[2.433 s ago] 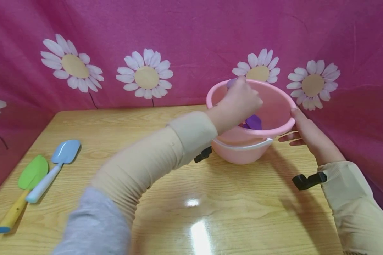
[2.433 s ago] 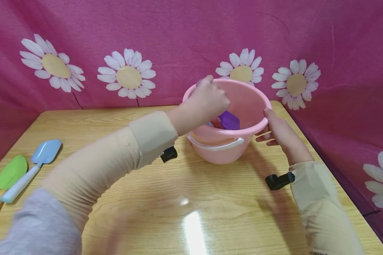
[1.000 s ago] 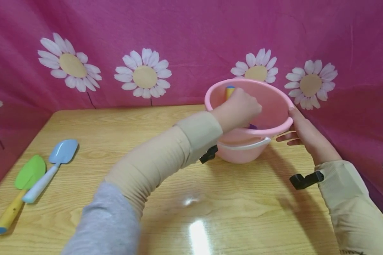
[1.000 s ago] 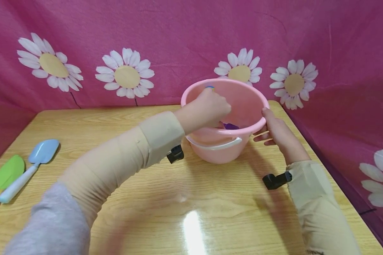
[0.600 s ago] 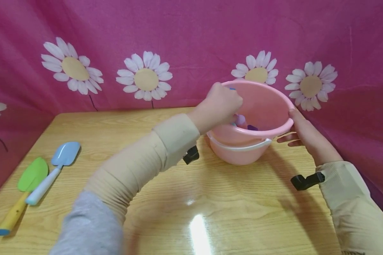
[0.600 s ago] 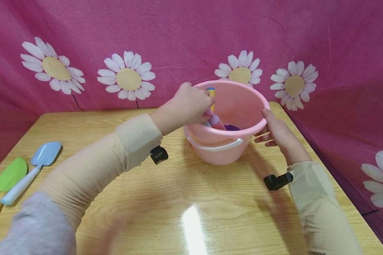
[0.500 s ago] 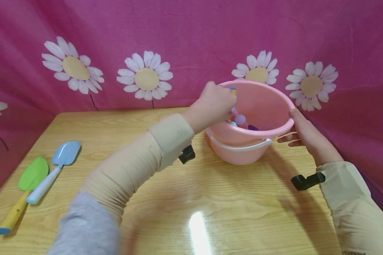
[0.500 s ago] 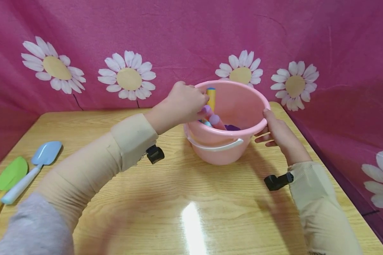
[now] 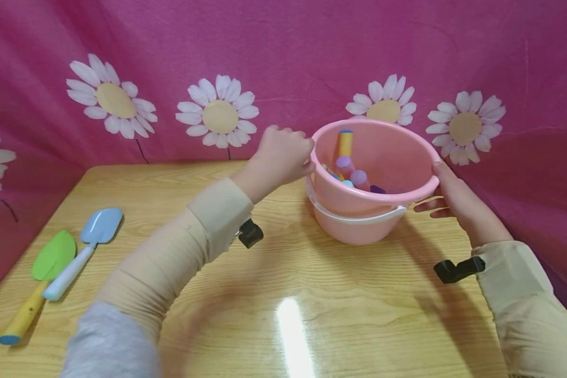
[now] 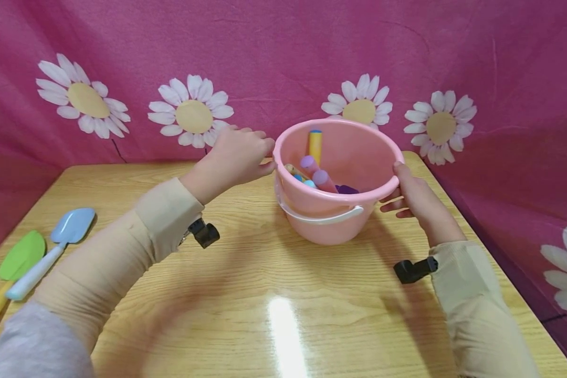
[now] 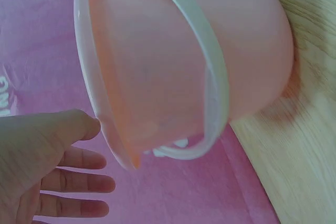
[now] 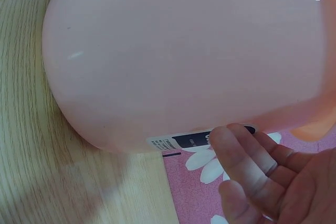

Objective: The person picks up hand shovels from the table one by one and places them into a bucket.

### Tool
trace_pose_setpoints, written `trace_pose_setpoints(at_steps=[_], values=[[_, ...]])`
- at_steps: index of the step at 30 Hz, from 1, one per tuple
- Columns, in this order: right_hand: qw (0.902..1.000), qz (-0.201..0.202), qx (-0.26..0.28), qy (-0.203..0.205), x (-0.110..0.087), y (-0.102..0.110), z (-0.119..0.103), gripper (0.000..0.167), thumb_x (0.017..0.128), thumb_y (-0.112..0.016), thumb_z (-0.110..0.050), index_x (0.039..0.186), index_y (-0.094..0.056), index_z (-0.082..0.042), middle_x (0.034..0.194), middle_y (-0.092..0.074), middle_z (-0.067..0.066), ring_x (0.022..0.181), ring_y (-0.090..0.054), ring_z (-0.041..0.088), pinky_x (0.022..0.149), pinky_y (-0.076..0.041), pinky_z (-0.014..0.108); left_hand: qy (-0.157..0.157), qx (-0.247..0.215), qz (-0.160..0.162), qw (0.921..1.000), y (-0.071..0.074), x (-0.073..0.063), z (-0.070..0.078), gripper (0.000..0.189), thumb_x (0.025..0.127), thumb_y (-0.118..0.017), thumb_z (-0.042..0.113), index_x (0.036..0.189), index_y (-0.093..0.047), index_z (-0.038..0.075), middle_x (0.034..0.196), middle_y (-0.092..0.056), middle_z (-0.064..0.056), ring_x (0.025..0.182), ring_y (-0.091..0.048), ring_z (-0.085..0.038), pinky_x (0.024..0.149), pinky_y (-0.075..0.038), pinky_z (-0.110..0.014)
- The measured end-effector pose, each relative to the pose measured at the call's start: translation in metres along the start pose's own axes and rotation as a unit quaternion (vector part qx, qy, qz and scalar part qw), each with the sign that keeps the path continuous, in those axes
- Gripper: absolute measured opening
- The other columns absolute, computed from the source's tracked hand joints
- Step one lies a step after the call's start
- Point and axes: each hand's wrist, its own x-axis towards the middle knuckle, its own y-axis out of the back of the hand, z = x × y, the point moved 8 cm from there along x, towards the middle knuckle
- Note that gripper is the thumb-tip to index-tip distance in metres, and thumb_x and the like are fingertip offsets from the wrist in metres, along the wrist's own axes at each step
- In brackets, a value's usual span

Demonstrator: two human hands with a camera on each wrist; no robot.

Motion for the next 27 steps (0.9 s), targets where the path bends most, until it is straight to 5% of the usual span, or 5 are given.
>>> trace_pose_setpoints(at_steps=[11,20,27], values=[[0.9999,0.007,-0.005,0.007,-0.001,0.000,-0.001,0.056,0.089,-0.019,-0.061,0.114,-0.044,-0.017,0.073,-0.062,-0.013,0.065,-0.064,0.013,0.053,-0.047,0.034,0.039,-0.029,-0.021,0.9986,-0.025,-0.015,-0.029,0.032,0.084,-0.056,0.037,0.098,-0.063,0.010,0.090,-0.061,-0.006,0.082,-0.059,-0.027,0.062,-0.047,-0.044],[1.0000,-0.007,0.005,-0.001,0.000,0.000,0.001,0.050,0.091,-0.016,-0.057,0.106,-0.045,-0.020,0.073,-0.062,-0.015,0.065,-0.063,0.010,0.054,-0.047,0.033,0.063,-0.042,-0.014,0.9970,-0.039,-0.036,-0.049,0.030,0.083,-0.058,0.035,0.096,-0.063,0.009,0.087,-0.062,-0.007,0.078,-0.060,-0.027,0.057,-0.047,-0.044],[1.0000,-0.009,0.002,-0.003,-0.001,-0.001,0.000,0.052,0.090,-0.018,-0.058,0.106,-0.046,-0.018,0.073,-0.062,-0.013,0.066,-0.064,0.011,0.055,-0.047,0.033,0.097,-0.047,-0.046,0.9931,-0.055,-0.056,-0.066,0.027,0.083,-0.058,0.035,0.092,-0.062,0.010,0.082,-0.059,-0.005,0.074,-0.057,-0.026,0.058,-0.045,-0.042]])
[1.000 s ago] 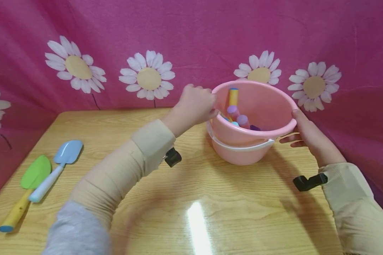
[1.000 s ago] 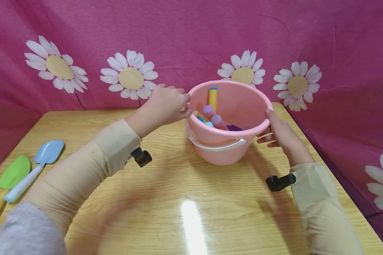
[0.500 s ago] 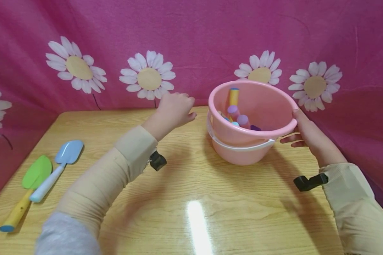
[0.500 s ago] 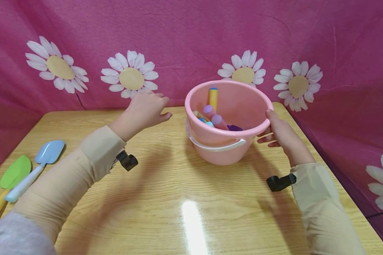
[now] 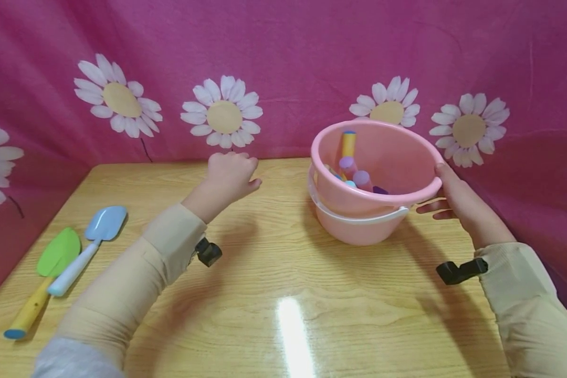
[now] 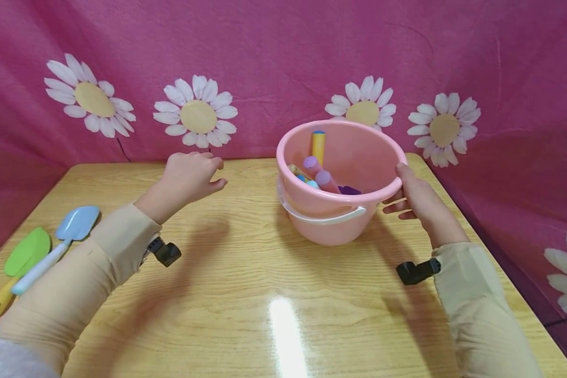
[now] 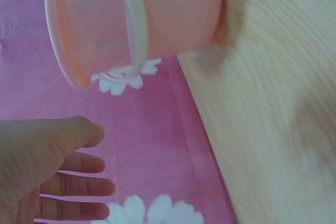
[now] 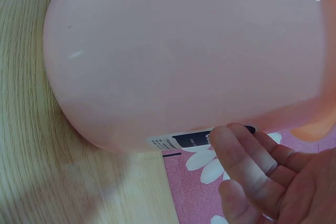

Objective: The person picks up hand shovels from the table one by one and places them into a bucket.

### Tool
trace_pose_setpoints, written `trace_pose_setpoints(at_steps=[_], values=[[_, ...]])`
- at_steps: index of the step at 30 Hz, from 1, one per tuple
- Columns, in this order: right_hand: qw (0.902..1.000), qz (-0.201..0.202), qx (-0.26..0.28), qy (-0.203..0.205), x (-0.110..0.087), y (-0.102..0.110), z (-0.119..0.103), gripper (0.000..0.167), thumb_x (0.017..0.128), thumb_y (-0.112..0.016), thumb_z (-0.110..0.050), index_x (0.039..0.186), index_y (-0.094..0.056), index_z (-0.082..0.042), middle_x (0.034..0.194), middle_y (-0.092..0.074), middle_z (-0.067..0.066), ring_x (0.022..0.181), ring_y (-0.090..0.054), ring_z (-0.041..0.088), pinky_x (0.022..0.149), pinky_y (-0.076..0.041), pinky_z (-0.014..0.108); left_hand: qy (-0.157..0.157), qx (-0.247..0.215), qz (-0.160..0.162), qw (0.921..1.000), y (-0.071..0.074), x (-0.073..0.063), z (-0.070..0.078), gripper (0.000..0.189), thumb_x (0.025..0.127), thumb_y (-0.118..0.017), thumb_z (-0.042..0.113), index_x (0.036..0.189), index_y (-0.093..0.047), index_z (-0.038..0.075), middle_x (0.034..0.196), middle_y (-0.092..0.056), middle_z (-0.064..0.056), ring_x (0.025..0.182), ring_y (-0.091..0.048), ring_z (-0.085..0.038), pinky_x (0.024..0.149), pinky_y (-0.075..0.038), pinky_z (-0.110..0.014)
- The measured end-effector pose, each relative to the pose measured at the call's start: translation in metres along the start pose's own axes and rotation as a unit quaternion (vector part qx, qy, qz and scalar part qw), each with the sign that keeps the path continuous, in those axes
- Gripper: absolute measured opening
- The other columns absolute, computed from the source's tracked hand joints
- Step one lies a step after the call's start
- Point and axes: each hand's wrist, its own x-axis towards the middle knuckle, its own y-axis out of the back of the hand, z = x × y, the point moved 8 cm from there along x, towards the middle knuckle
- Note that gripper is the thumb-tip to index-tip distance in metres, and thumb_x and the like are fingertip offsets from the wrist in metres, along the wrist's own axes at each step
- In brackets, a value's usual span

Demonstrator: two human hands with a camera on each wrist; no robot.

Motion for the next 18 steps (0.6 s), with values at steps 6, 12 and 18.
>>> trace_pose_setpoints(at_steps=[6,12,18], values=[[0.9999,-0.009,-0.012,0.001,0.000,-0.002,0.001,0.053,0.090,-0.017,-0.059,0.106,-0.047,-0.018,0.075,-0.062,-0.012,0.069,-0.063,0.010,0.058,-0.047,0.034,0.018,-0.012,0.018,0.9996,-0.012,-0.017,-0.026,0.023,0.082,-0.059,0.030,0.085,-0.062,0.008,0.078,-0.060,-0.006,0.070,-0.057,-0.028,0.056,-0.044,-0.045],[0.9998,-0.011,-0.017,-0.009,-0.001,-0.002,0.003,0.061,0.090,-0.016,-0.060,0.108,-0.047,-0.010,0.075,-0.062,-0.012,0.069,-0.064,0.011,0.059,-0.047,0.034,0.042,-0.028,0.016,0.9986,-0.027,-0.033,-0.054,0.020,0.081,-0.060,0.026,0.085,-0.062,0.007,0.076,-0.060,-0.007,0.068,-0.058,-0.028,0.053,-0.043,-0.047],[0.9995,0.008,-0.032,-0.003,-0.001,0.001,0.000,0.071,0.087,-0.017,-0.064,0.117,-0.045,-0.006,0.077,-0.062,-0.012,0.070,-0.064,0.014,0.059,-0.048,0.037,0.060,-0.026,0.003,0.9978,-0.038,-0.048,-0.076,0.019,0.080,-0.061,0.026,0.079,-0.060,0.006,0.072,-0.059,-0.005,0.064,-0.057,-0.024,0.049,-0.042,-0.045]])
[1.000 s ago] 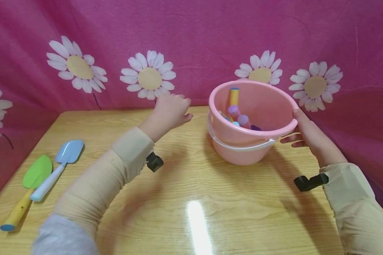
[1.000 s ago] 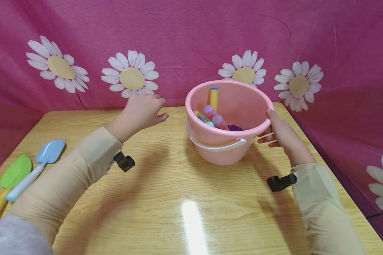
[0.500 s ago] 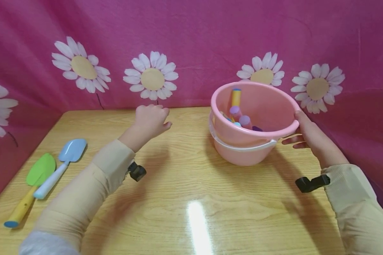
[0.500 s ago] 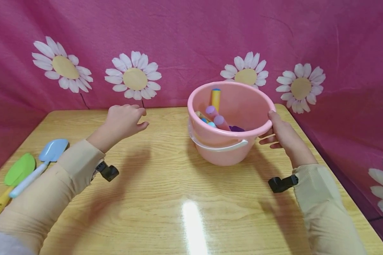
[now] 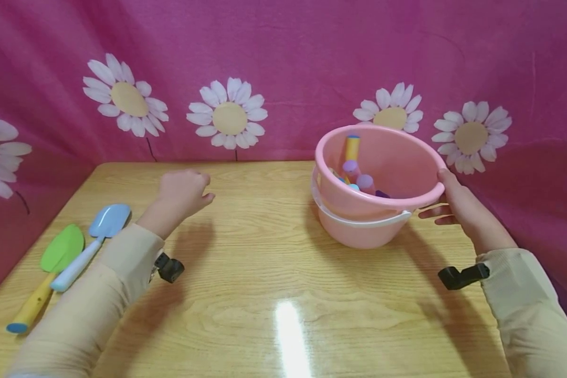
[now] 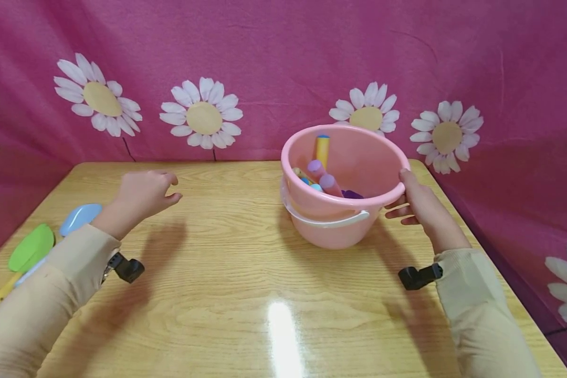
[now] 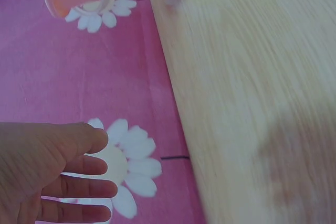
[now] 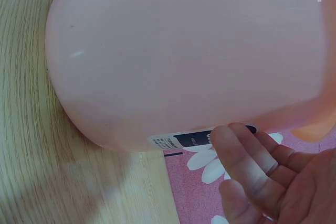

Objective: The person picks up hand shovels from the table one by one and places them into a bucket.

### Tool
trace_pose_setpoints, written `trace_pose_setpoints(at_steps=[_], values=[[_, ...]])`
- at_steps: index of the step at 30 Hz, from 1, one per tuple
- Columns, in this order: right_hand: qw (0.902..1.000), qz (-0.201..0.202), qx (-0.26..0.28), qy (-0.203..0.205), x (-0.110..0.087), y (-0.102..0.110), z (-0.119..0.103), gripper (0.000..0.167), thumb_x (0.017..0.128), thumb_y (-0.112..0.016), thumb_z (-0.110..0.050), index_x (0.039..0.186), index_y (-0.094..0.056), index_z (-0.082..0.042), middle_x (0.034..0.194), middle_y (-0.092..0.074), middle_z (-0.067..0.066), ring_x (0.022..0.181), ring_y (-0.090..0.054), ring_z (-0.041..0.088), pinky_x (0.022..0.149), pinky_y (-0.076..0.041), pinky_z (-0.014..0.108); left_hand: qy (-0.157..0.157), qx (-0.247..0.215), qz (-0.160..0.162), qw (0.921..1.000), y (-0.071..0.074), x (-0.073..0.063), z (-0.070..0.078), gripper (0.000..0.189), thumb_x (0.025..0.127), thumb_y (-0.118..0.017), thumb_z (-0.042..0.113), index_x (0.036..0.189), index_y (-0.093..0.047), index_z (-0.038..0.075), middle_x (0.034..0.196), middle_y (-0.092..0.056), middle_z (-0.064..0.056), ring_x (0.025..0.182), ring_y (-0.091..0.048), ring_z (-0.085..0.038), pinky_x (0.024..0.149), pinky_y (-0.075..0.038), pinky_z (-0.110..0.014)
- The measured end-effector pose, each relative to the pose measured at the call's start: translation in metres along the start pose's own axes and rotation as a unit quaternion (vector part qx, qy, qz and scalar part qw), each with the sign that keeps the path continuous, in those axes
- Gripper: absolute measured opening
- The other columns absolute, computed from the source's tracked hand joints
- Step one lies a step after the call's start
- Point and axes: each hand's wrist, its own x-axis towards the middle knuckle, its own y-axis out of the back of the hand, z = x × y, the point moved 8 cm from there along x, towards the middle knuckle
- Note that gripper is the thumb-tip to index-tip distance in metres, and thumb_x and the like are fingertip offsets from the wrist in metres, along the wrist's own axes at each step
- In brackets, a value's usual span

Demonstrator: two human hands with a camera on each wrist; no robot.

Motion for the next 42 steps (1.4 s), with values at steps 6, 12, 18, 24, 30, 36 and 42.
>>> trace_pose_setpoints(at_steps=[6,12,18,24,30,36,42], values=[[0.9999,-0.008,0.003,0.007,-0.001,0.000,0.002,0.063,0.089,-0.015,-0.061,0.109,-0.048,-0.012,0.076,-0.062,-0.014,0.069,-0.064,0.012,0.058,-0.048,0.035,0.016,-0.006,-0.028,0.9995,-0.006,-0.013,-0.018,0.021,0.082,-0.061,0.025,0.085,-0.061,0.004,0.077,-0.060,-0.009,0.067,-0.056,-0.026,0.050,-0.042,-0.046],[0.9999,-0.012,0.002,0.008,-0.002,0.000,0.003,0.069,0.089,-0.013,-0.061,0.111,-0.046,-0.004,0.075,-0.061,-0.015,0.068,-0.063,0.010,0.058,-0.048,0.034,0.033,-0.022,-0.036,0.9986,-0.015,-0.028,-0.039,0.026,0.081,-0.061,0.025,0.095,-0.061,0.002,0.090,-0.062,-0.017,0.077,-0.058,-0.034,0.056,-0.043,-0.052],[0.9998,-0.015,0.009,0.009,-0.002,0.000,0.002,0.064,0.089,-0.012,-0.060,0.106,-0.048,-0.010,0.075,-0.061,-0.016,0.068,-0.063,0.010,0.057,-0.048,0.033,0.066,-0.039,-0.063,0.9951,-0.024,-0.042,-0.062,0.035,0.083,-0.059,0.027,0.105,-0.058,0.000,0.099,-0.060,-0.021,0.084,-0.057,-0.041,0.058,-0.042,-0.053],[0.9999,-0.009,0.009,0.007,-0.001,0.002,0.002,0.060,0.089,-0.013,-0.060,0.106,-0.049,-0.015,0.075,-0.062,-0.015,0.069,-0.063,0.010,0.058,-0.048,0.034,0.085,-0.042,-0.069,0.9931,-0.032,-0.059,-0.084,0.037,0.082,-0.059,0.027,0.104,-0.058,-0.002,0.100,-0.059,-0.024,0.085,-0.055,-0.044,0.056,-0.042,-0.054],[0.9999,-0.004,0.014,0.006,-0.002,0.003,0.001,0.055,0.090,-0.015,-0.059,0.109,-0.048,-0.019,0.075,-0.062,-0.015,0.068,-0.064,0.012,0.057,-0.048,0.034,0.102,-0.062,-0.082,0.9895,-0.043,-0.074,-0.106,0.032,0.081,-0.057,0.028,0.094,-0.058,-0.002,0.093,-0.058,-0.026,0.079,-0.055,-0.046,0.053,-0.039,-0.053],[0.9998,0.003,0.016,0.008,-0.002,0.002,-0.001,0.051,0.089,-0.018,-0.060,0.106,-0.048,-0.024,0.076,-0.062,-0.014,0.068,-0.064,0.012,0.056,-0.048,0.034,0.127,-0.070,-0.116,0.9827,-0.058,-0.093,-0.131,0.030,0.081,-0.057,0.028,0.093,-0.055,0.000,0.088,-0.056,-0.026,0.073,-0.054,-0.043,0.050,-0.038,-0.051],[0.9995,-0.001,0.026,0.017,-0.002,0.002,-0.002,0.049,0.090,-0.017,-0.059,0.107,-0.046,-0.024,0.075,-0.062,-0.015,0.066,-0.064,0.011,0.054,-0.047,0.033,0.160,-0.085,-0.115,0.9766,-0.066,-0.114,-0.151,0.036,0.078,-0.060,0.027,0.095,-0.056,-0.005,0.086,-0.056,-0.030,0.074,-0.053,-0.045,0.052,-0.037,-0.055]])
